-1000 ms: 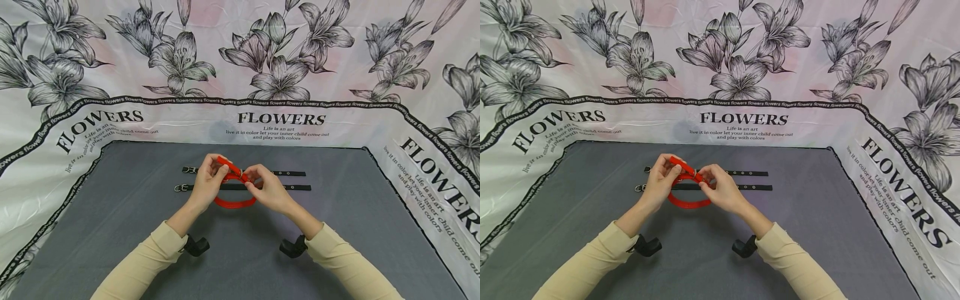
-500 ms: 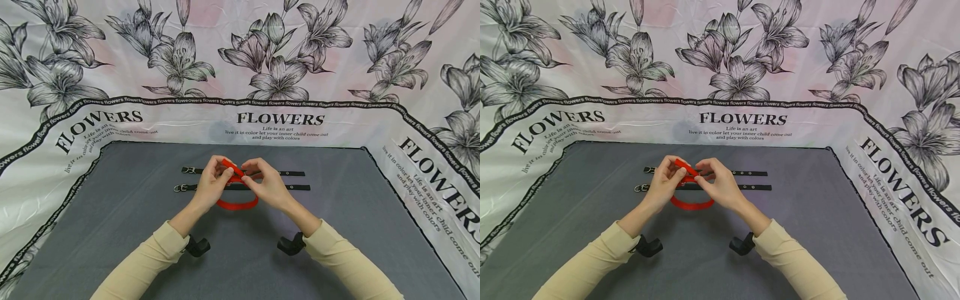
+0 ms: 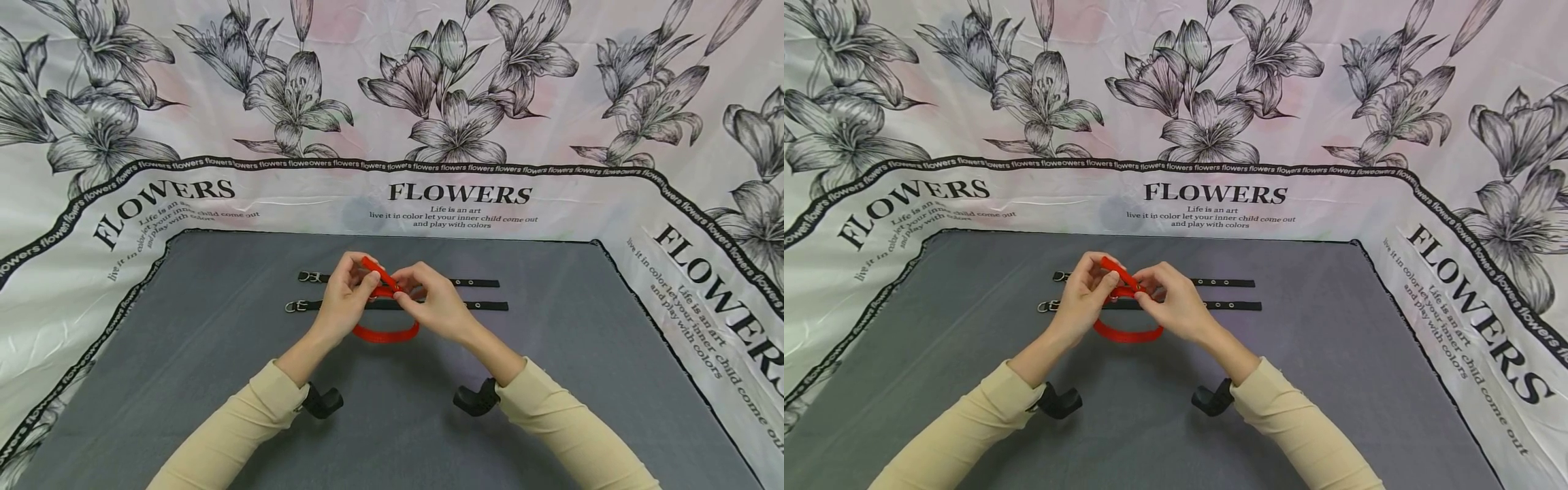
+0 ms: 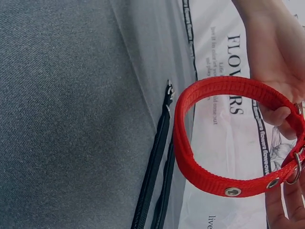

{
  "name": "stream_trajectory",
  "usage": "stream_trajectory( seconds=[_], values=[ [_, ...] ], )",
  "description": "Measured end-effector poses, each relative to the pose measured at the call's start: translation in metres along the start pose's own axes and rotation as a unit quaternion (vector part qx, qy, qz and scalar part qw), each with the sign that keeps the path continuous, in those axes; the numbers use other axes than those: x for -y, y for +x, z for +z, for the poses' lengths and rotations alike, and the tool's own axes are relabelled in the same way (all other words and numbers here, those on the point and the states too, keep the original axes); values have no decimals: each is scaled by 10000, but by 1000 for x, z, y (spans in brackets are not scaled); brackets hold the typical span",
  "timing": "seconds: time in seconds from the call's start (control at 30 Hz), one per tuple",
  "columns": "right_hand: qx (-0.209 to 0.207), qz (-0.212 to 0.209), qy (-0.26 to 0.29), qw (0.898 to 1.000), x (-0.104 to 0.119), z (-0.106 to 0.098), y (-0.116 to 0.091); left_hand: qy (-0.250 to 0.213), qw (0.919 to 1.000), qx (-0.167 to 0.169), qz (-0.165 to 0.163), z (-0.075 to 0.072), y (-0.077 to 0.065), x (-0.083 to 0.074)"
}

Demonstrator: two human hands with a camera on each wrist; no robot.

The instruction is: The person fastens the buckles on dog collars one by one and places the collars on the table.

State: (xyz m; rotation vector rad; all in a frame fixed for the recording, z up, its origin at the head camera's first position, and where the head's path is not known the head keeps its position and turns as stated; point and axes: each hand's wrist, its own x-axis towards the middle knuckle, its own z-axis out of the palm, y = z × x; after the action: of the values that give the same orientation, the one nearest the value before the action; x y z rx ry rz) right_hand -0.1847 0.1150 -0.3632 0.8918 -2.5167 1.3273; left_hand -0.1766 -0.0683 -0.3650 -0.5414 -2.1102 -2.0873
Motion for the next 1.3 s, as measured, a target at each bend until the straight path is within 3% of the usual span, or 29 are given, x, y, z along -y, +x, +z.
stream_trajectory(
  seconds=[0.13,0.23,0.4,0.5,0.77,1.0,1.3],
  values=[
    [10,104,131,9999,-2,1,0,85,9999,11,-145,2,-4,-14],
    [-39,268,305,9992,-4,2,-1,409,9988,162,-208,2,-6,-21],
    [-166,504,560,9970,-5,5,-2,1232,9917,247,-260,1,-3,-4],
    [-236,612,643,9958,-5,6,-3,1475,9882,198,-375,2,-1,4],
    [-335,853,712,9932,-5,5,-3,1507,9865,133,-621,5,0,6],
    [-192,1028,924,9902,30,-6,-3,1502,9871,0,-546,6,1,6],
    [-182,851,1154,9895,27,-4,-5,1529,9867,-67,-546,7,1,7]
  ],
)
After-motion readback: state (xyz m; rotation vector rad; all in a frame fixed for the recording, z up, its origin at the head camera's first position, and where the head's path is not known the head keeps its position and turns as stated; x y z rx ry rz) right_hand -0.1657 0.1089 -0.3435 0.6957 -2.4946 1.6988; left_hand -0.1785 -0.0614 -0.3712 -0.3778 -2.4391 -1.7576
